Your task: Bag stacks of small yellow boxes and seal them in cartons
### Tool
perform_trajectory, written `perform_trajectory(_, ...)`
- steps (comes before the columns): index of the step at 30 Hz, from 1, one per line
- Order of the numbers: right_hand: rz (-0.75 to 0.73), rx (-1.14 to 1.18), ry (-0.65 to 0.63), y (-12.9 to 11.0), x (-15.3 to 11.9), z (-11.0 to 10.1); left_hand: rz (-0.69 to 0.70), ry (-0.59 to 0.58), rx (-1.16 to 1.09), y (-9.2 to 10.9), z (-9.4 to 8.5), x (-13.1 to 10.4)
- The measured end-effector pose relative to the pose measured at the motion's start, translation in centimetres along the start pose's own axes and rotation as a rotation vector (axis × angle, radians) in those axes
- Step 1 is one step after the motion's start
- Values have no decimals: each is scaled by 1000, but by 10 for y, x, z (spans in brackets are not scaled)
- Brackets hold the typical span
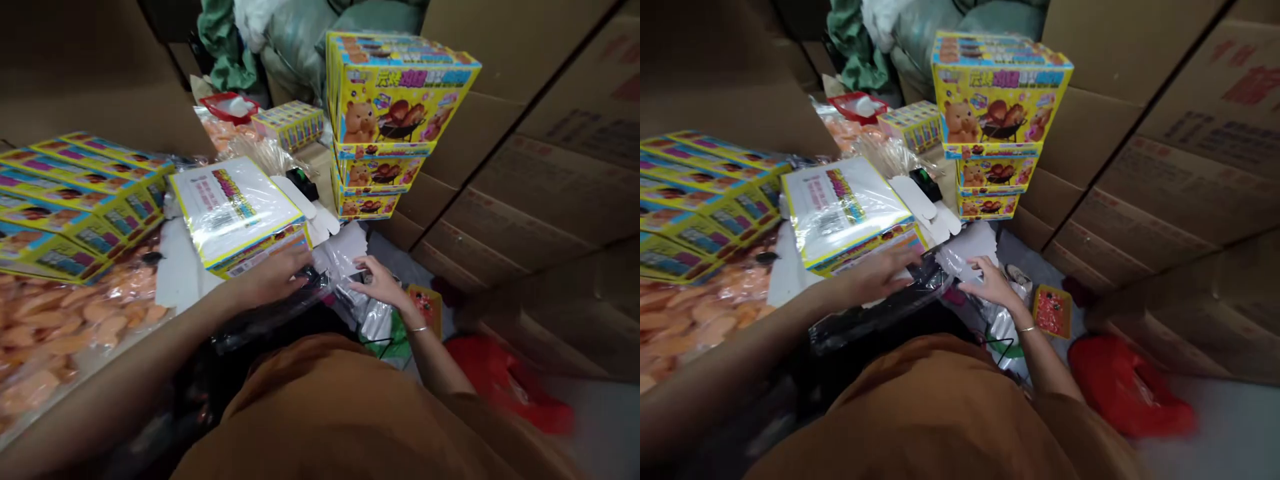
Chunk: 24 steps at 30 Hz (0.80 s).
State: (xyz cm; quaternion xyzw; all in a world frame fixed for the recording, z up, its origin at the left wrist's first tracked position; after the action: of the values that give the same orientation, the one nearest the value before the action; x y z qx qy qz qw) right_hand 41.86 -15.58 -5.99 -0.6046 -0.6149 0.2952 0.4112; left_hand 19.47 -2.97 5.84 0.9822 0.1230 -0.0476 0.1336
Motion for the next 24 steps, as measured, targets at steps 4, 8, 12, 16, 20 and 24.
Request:
perform_trajectory(4, 131, 331, 296, 1, 18, 43, 110, -55, 199, 4, -1, 73)
perform_trajectory(8, 126, 458, 493, 6, 34, 54, -21, -291, 32, -8, 10, 122)
perform_trajectory(12, 117, 381, 602, 5, 21, 43, 1, -385, -148, -19, 16, 143)
perform_trajectory(16, 30, -121, 736, -17, 6, 34, 42, -385, -310, -23, 23, 146)
perform_trajectory(20, 75, -304, 584, -24, 14, 35, 97, -375, -430, -23, 29, 144)
perform_trajectory(24, 138, -276, 517, -15, 27, 34, 135, -357, -292, -24, 30, 145)
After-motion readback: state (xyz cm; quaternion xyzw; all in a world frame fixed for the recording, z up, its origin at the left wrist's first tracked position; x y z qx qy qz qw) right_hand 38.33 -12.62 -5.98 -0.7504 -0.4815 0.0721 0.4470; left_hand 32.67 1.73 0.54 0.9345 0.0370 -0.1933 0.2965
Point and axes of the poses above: each hand's wrist, its own x-axis towards the middle knuckle, its own z-axis out of the palm, y = z × x, the point moved 3 cm from there along x, towards the middle knuckle, and after that the axes turned 3 degrees about -y, right-handed, at the moved point
